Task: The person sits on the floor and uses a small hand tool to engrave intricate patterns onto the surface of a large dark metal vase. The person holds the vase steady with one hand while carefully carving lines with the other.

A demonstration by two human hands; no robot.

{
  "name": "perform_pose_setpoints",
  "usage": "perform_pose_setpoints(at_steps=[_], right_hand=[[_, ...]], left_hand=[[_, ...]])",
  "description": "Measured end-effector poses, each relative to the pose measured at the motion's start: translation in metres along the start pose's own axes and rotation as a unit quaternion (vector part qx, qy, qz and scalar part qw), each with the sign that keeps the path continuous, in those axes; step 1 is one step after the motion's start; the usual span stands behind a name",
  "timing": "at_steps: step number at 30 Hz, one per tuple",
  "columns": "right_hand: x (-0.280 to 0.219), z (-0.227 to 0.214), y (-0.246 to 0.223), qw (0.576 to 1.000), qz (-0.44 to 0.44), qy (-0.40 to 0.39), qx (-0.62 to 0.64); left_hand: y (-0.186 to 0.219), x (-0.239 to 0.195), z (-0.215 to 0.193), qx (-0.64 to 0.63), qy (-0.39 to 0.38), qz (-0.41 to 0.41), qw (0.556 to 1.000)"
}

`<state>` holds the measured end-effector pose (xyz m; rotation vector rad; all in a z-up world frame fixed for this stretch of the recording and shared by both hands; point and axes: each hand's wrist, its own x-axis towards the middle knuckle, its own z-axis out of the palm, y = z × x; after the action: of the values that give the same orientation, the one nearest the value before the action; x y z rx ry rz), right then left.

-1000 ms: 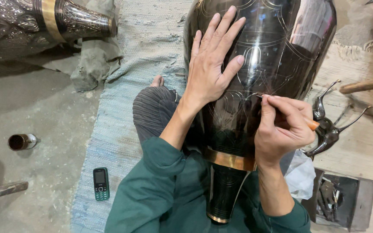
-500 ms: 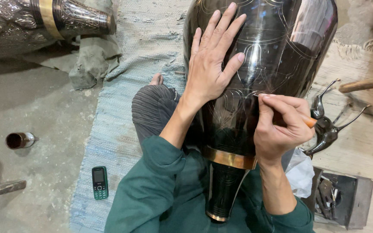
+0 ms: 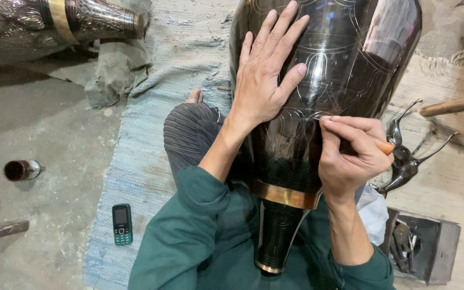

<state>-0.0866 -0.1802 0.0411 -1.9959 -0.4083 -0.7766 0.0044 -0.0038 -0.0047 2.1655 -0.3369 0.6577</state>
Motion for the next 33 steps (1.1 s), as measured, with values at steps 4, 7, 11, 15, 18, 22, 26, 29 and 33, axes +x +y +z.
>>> perform_pose_setpoints(at_steps=[4,7,11,15,18,22,26,29,33], right_hand=[[0.001,-0.003,0.002,1.000,-0.009,-0.022,0.002],[0.006,-0.008,0.005,0.999,-0.025,-0.047,-0.001],[0.005,-0.008,0.006,0.999,-0.015,-0.045,0.010],[0.007,-0.010,0.009,0.998,-0.030,-0.060,0.007],[0.013,-0.017,0.013,0.995,-0.034,-0.095,0.017],[0.015,-0.020,0.016,0.993,-0.022,-0.112,0.031],[0.013,-0.020,0.017,0.992,-0.032,-0.117,0.025],[0.019,-0.024,0.020,0.987,-0.037,-0.148,0.054],[0.028,-0.029,0.025,0.978,-0.042,-0.185,0.082]], left_hand=[[-0.001,-0.001,0.001,0.005,-0.001,-0.001,1.000],[0.000,0.000,0.002,0.009,-0.006,-0.005,1.000],[0.001,-0.002,-0.001,0.006,-0.007,-0.006,1.000],[0.001,-0.001,-0.001,0.009,-0.007,-0.006,1.000],[0.002,-0.001,-0.002,0.009,-0.008,-0.008,1.000],[0.003,-0.001,-0.003,0.016,-0.003,-0.009,1.000],[0.002,-0.002,-0.001,0.022,-0.006,-0.014,1.000],[-0.001,-0.003,0.001,0.024,-0.005,-0.016,1.000],[-0.002,-0.002,0.006,0.029,0.010,-0.005,1.000]])
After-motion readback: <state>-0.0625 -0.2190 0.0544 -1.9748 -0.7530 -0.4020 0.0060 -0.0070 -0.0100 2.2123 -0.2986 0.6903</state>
